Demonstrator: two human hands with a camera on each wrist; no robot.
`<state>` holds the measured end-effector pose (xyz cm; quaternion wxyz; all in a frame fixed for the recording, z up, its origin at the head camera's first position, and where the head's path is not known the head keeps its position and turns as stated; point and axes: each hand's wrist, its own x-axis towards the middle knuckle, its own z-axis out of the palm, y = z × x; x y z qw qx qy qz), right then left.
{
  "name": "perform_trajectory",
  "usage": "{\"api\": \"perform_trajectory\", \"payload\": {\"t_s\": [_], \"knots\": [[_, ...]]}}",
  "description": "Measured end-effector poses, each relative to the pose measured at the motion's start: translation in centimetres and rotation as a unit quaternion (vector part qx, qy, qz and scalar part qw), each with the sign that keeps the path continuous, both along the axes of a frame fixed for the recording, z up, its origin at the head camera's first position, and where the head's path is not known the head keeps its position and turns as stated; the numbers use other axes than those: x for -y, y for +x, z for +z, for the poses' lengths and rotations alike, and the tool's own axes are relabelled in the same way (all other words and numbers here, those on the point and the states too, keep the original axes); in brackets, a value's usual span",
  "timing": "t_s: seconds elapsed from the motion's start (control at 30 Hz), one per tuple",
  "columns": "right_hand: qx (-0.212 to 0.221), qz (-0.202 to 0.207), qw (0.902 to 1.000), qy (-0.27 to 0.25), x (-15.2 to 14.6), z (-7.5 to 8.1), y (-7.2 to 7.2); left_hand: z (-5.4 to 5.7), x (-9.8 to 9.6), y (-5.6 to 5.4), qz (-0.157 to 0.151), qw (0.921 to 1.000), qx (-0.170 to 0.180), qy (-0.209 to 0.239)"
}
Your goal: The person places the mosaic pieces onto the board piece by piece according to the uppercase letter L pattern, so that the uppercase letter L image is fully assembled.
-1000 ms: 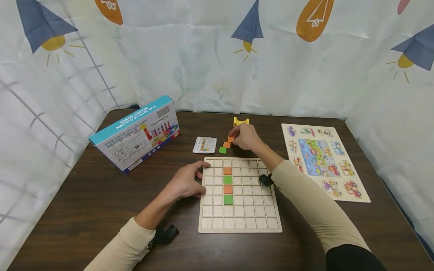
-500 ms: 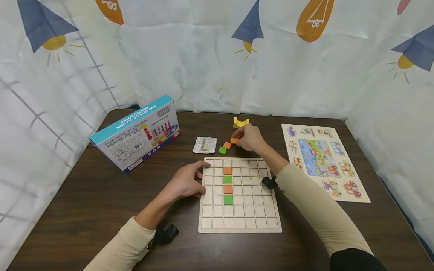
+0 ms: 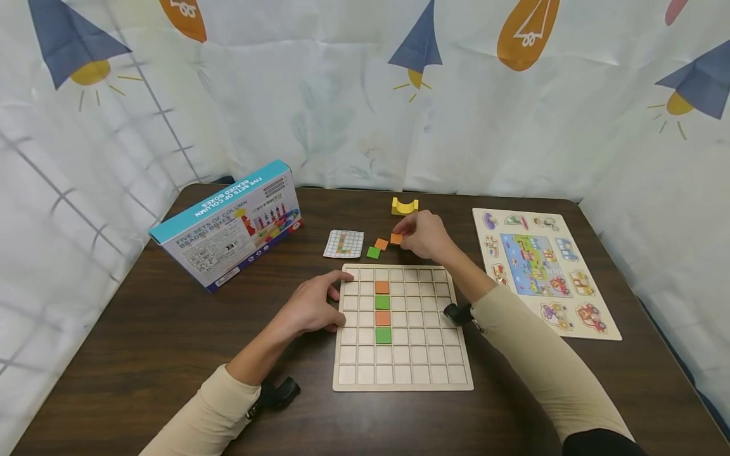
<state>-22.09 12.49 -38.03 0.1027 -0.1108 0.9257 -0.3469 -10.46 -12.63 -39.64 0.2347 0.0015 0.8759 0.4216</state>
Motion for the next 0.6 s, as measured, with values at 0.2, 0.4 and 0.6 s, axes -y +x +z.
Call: {"api": "perform_trajectory", "payload": {"t_s": [0.2,0.4,0.6], "knots": [[0.011,-0.007,0.9998,-0.016,-0.3,0.3,1.0,-0.1,0.0,0.0,-0.001,1.0,0.0,0.001],[0.023,-0.013,0.999,-0.037,-0.4,0.6,2.2,0.0,0.0,0.0,-0.003,1.0,-0.003,-0.001],[0.023,-0.017,0.9985,-0.046,-0.6,0.6,3.4,0.0,0.1,0.1,-0.001,1.0,-0.001,0.002]]}}
